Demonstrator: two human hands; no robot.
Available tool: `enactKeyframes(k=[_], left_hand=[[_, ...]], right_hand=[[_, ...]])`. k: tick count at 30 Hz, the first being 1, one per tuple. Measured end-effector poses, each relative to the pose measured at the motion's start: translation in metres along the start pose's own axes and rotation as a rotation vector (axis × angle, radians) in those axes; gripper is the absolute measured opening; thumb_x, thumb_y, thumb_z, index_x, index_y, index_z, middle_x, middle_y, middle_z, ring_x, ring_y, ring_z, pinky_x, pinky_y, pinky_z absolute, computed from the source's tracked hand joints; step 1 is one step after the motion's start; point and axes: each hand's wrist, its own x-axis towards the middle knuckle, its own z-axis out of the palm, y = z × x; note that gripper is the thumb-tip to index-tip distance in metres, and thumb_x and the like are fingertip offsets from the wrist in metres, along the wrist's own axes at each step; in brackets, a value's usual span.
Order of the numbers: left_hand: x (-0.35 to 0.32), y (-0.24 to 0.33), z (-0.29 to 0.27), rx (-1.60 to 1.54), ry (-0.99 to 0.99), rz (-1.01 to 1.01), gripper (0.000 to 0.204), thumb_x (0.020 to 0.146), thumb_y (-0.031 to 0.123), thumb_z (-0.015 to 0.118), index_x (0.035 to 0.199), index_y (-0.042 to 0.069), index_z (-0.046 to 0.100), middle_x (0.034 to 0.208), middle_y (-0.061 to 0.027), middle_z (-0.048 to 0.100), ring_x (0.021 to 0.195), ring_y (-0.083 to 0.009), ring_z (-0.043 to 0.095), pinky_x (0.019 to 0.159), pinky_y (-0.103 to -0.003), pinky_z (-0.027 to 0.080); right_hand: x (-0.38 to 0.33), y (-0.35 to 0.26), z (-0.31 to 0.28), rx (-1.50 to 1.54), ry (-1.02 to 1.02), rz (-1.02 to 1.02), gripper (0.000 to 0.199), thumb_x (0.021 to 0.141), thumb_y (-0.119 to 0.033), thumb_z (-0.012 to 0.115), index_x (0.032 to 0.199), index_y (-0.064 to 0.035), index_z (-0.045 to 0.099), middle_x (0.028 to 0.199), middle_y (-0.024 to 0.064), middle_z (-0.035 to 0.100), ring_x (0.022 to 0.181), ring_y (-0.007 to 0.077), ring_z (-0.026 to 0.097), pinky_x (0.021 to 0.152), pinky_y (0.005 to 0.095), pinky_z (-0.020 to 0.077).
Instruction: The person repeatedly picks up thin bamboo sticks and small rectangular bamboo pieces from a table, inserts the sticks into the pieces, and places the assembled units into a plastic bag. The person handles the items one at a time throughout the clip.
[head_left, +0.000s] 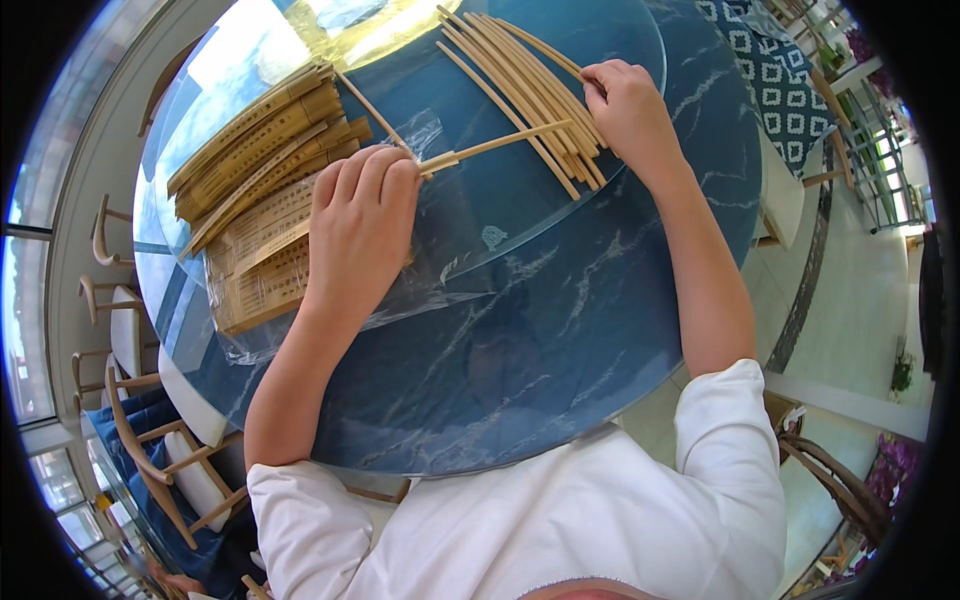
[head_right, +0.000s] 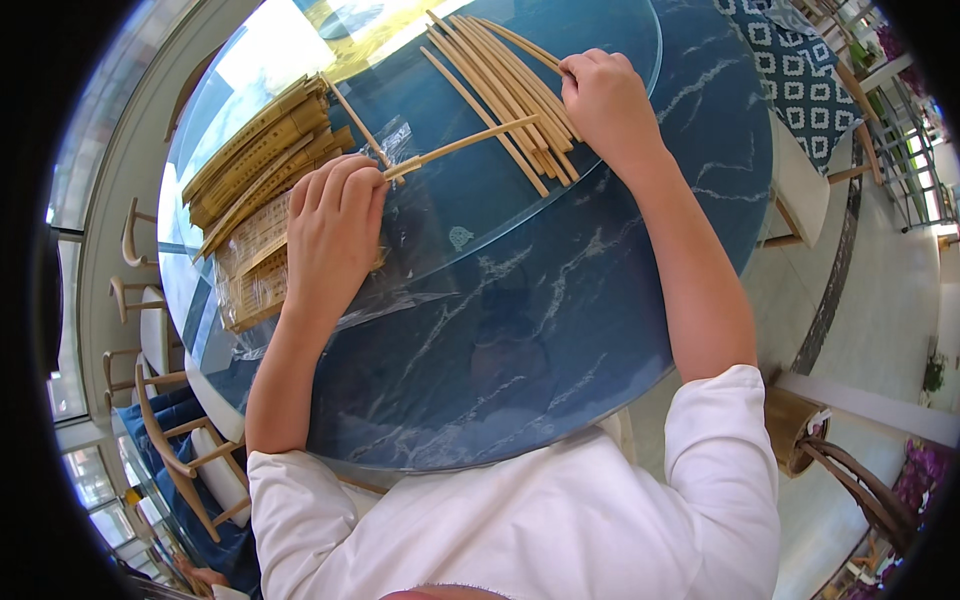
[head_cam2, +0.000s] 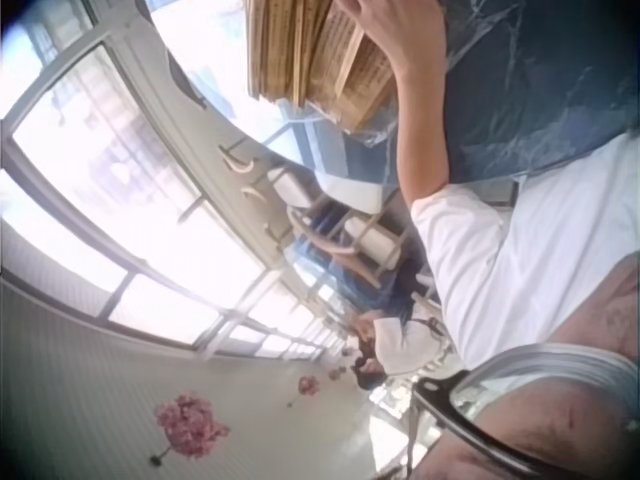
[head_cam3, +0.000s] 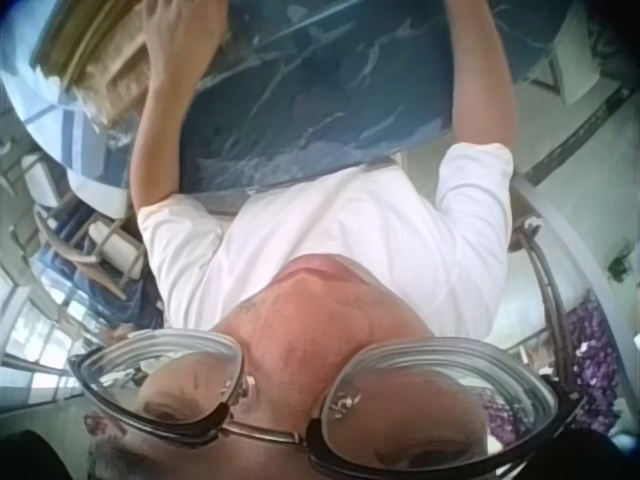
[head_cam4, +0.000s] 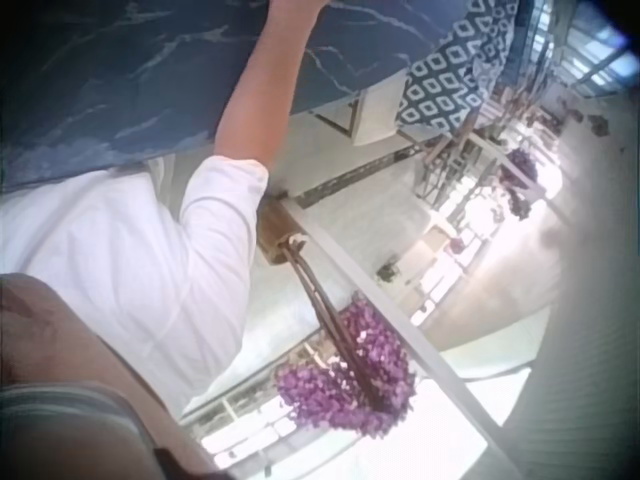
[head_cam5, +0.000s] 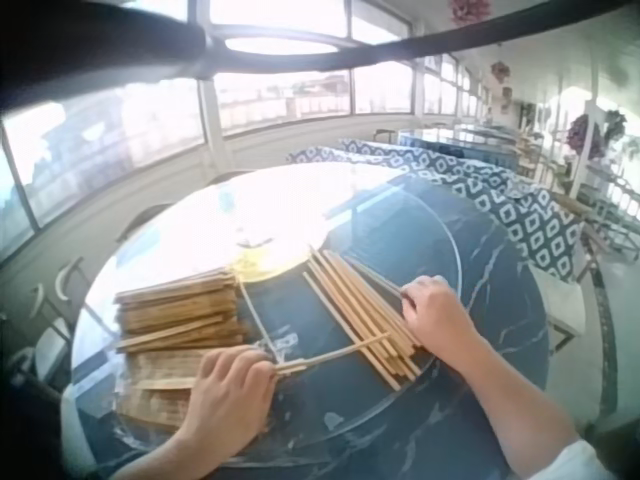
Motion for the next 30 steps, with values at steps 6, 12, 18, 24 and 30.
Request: enactKeyframes(k=[6,12,18,24,30], left_hand=[[0.0,0.001,0.0,0.049,0.001,0.03,0.015,0.097,0.011,0.072,0.108,0.01,0.061,0.116,-0.0021,0.068,0.117,-0.022,0.065,0.103,-0.039,0.048],[0.0,-0.002,0.0,0.086,-0.01,0.039,0.014,0.097,0.011,0.069,0.109,0.009,0.061,0.115,-0.0028,0.066,0.118,-0.0212,0.064,0.103,-0.039,0.048],[-0.001,0.0,-0.002,0.07,-0.005,0.006,0.018,0.098,0.011,0.074,0.109,0.01,0.06,0.117,-0.0024,0.068,0.117,-0.0229,0.066,0.102,-0.04,0.048],[-0.001,0.001,0.002,0.086,0.064,0.014,0.016,0.098,0.012,0.074,0.106,0.01,0.06,0.112,-0.0015,0.066,0.113,-0.0206,0.065,0.097,-0.038,0.049],[-0.004,0.001,0.002,0.082,0.054,0.015,0.017,0.097,0.012,0.074,0.106,0.01,0.06,0.11,-0.0016,0.064,0.112,-0.0205,0.066,0.092,-0.036,0.051]], right_hand=[[-0.005,-0.042,-0.013,0.167,-0.09,0.065,0.03,0.108,-0.024,0.059,0.115,0.0,0.077,0.117,0.0179,0.078,0.115,0.0399,0.068,0.103,0.0473,0.0543],[-0.014,-0.056,-0.008,0.243,-0.114,0.106,0.047,0.116,-0.038,0.048,0.122,0.0,0.073,0.138,0.0255,0.07,0.137,0.0439,0.059,0.117,0.0497,0.0467],[-0.007,-0.059,-0.026,0.284,-0.07,0.094,0.041,0.113,-0.034,0.056,0.113,0.0027,0.073,0.137,0.0262,0.07,0.138,0.0422,0.06,0.12,0.0485,0.0439],[-0.018,-0.078,-0.055,0.017,-0.079,-0.063,0.033,0.108,-0.029,0.065,0.101,0.0018,0.073,0.131,0.0238,0.073,0.135,0.04,0.063,0.117,0.0545,0.0464],[-0.03,-0.096,-0.044,-0.146,-0.045,-0.081,0.036,0.108,-0.034,0.065,0.107,0.0018,0.071,0.132,0.0227,0.072,0.134,0.0386,0.064,0.115,0.06,0.0469]])
